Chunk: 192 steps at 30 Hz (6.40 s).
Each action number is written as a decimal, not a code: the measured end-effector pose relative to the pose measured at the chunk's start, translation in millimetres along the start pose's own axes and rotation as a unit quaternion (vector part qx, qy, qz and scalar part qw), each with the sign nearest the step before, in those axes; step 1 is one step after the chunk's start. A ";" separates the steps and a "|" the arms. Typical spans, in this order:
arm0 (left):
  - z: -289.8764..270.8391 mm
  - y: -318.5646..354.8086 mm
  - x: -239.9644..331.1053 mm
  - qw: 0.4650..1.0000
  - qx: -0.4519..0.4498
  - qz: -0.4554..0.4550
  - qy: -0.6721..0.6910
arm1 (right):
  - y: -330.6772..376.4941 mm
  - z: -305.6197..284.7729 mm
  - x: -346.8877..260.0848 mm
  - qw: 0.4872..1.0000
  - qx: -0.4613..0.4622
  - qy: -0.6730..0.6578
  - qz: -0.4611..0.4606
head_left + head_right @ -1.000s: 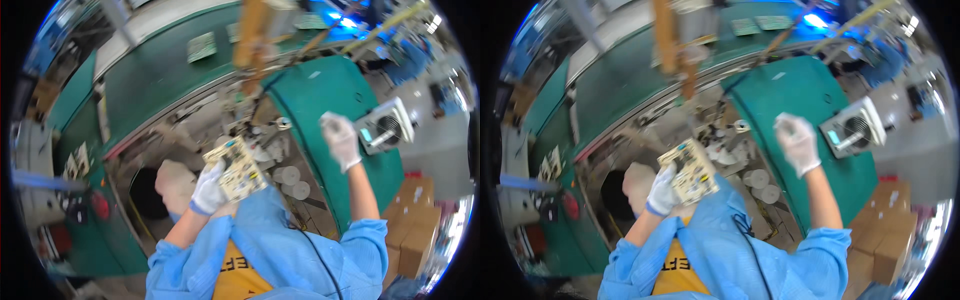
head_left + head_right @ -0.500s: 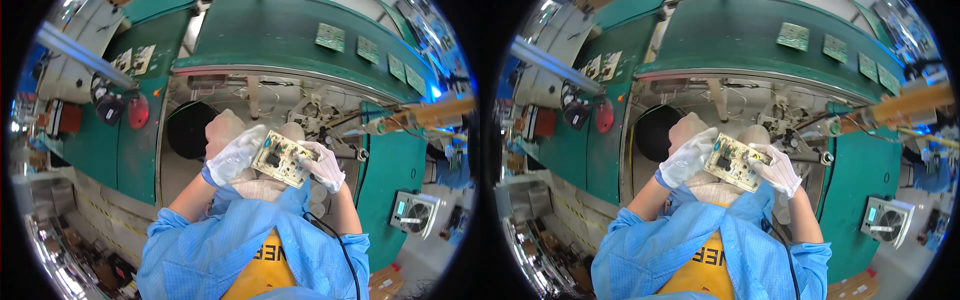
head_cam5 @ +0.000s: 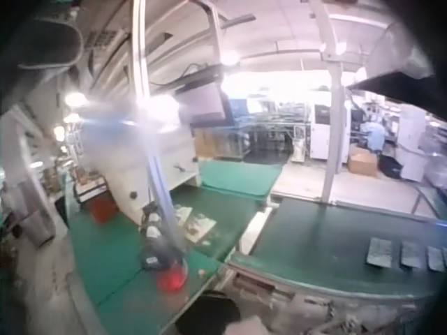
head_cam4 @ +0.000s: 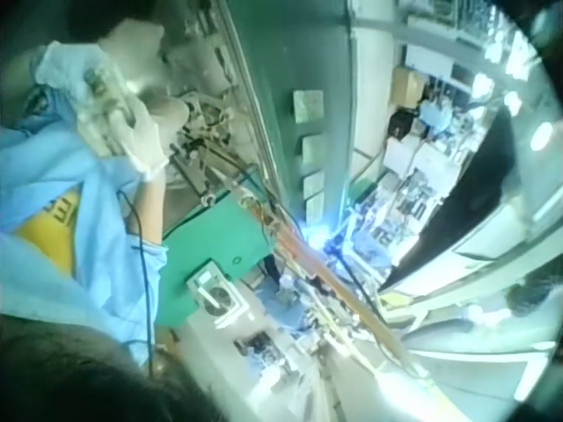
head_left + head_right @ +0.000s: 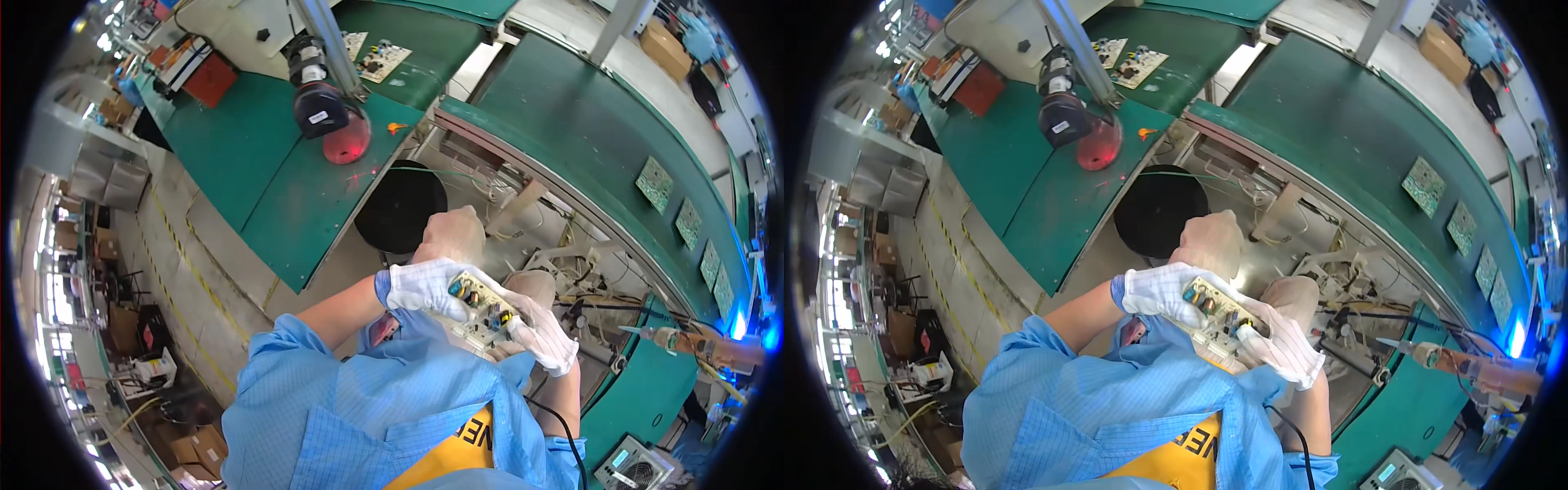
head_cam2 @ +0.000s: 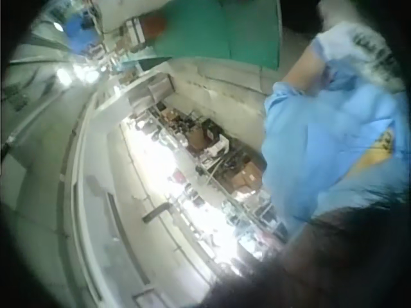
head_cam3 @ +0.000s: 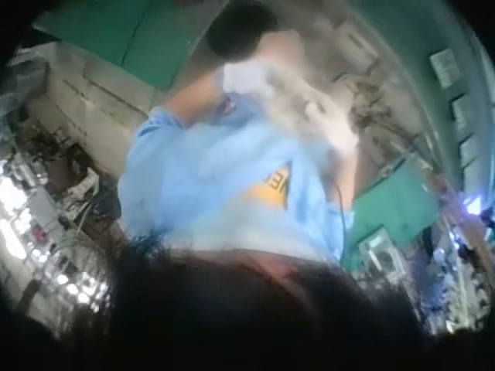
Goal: Manually assembling electronic circuit boards on a production line by fastening components with an electric screwdriver.
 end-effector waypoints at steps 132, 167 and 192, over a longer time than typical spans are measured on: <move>101.5 -50.1 -6.6 0.891 0.069 -0.118 0.432 | 99.5 -83.8 -44.7 0.737 0.649 0.018 -0.187; 93.5 -52.4 -1.9 0.856 0.125 -0.107 0.491 | 103.3 -79.9 -44.3 0.731 0.575 -0.250 -0.267; 75.2 -61.7 -11.0 0.846 0.138 -0.063 0.511 | 98.8 -87.6 -41.7 0.719 0.539 -0.323 -0.299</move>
Point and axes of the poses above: each hand's wrist, its own y-axis away from the middle knuckle, its own z-axis out of the palm, x = y × z, the point moved 6 cm from there along -y, towards the middle knuckle, and after that the axes turned 2 degrees about -y, right-handed, at the moved point
